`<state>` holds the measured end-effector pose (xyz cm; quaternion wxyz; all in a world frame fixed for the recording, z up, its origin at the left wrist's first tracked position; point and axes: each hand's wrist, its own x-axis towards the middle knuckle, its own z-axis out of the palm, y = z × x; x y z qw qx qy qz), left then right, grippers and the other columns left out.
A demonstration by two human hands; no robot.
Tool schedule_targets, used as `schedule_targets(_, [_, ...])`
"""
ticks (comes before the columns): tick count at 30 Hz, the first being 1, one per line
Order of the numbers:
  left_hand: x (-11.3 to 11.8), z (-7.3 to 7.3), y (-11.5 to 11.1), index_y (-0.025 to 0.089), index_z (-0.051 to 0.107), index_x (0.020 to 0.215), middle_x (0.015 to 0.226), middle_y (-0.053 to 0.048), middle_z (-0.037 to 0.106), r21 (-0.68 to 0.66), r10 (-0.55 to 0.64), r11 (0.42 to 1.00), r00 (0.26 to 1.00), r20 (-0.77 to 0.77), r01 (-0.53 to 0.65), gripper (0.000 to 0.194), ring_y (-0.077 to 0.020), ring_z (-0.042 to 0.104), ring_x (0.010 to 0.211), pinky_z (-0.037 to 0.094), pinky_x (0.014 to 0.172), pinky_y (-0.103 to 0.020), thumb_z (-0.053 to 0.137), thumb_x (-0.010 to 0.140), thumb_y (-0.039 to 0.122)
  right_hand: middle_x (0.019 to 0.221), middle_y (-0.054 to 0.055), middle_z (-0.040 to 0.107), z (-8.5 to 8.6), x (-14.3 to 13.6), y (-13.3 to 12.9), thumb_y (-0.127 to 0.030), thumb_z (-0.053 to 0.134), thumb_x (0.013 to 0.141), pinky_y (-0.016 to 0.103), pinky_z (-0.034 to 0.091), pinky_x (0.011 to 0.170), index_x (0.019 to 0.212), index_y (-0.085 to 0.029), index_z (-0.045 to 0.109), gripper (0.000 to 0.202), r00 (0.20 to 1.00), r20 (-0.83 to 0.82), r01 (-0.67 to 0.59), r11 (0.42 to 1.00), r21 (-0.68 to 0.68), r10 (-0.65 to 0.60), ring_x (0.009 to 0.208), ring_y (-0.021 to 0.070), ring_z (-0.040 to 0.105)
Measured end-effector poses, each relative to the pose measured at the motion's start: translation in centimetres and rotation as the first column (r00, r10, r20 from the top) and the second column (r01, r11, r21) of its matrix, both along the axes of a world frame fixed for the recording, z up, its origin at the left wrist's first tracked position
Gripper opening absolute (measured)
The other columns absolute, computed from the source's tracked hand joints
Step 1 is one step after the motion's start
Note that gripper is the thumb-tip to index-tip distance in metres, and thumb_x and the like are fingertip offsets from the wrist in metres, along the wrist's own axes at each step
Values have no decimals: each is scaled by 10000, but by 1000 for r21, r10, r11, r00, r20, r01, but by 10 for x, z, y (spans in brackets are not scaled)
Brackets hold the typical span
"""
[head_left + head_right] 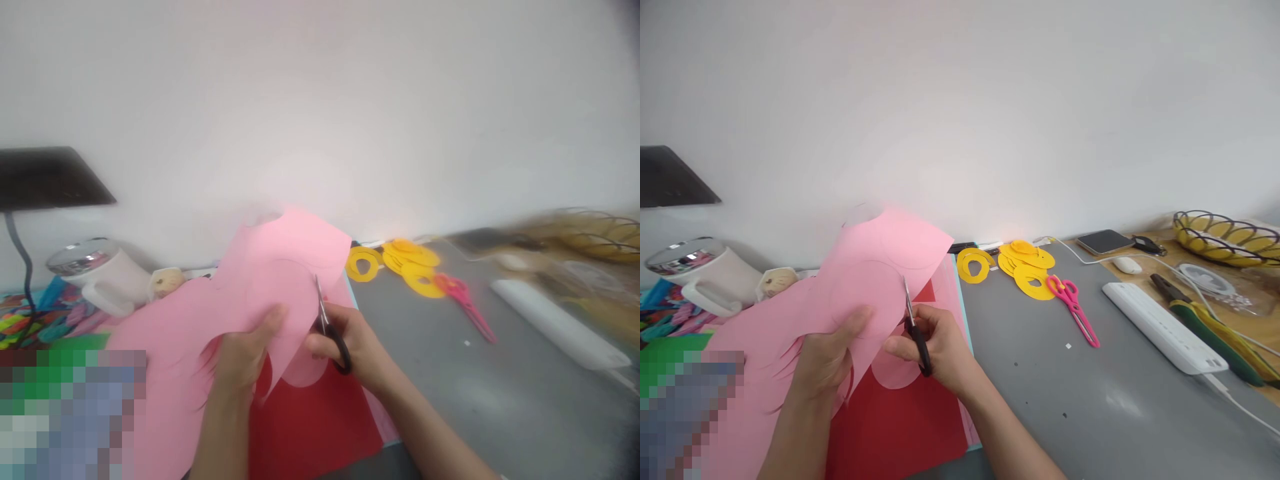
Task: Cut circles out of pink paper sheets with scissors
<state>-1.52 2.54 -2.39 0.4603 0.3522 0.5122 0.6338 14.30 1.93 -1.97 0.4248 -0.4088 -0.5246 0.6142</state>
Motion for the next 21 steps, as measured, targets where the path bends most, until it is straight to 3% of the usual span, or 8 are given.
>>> schedule_targets(6, [-2, 3, 0, 163, 701, 1105, 974, -95, 754, -51, -48, 998, 999, -8, 47, 577, -310, 700, 976, 593, 826, -395, 861, 557, 252, 569, -68, 396, 0, 1, 1, -456, 835, 604, 221, 287, 496, 687, -170, 543, 417, 999, -37, -14, 1000, 10, 15, 547, 90, 332])
schedule_targets(13, [-5, 3, -1, 187, 692, 1127, 980, -84, 750, -70, -89, 994, 996, -14, 88, 610, -316, 658, 1084, 534, 958, -445, 872, 546, 224, 581, -68, 422, 3, 3, 3, -428, 886, 543, 216, 304, 510, 683, -165, 514, 476, 1000, -29, -7, 1000, -4, 7, 571, 93, 359])
schedule_targets(21, [-5, 3, -3, 169, 714, 1086, 977, -95, 755, -78, -106, 991, 994, 5, 106, 594, -329, 685, 1013, 575, 869, -434, 881, 522, 245, 582, -67, 426, 0, 4, 1, -427, 867, 578, 214, 291, 498, 675, -168, 503, 457, 1000, -20, -16, 1000, 1, 16, 559, 89, 357])
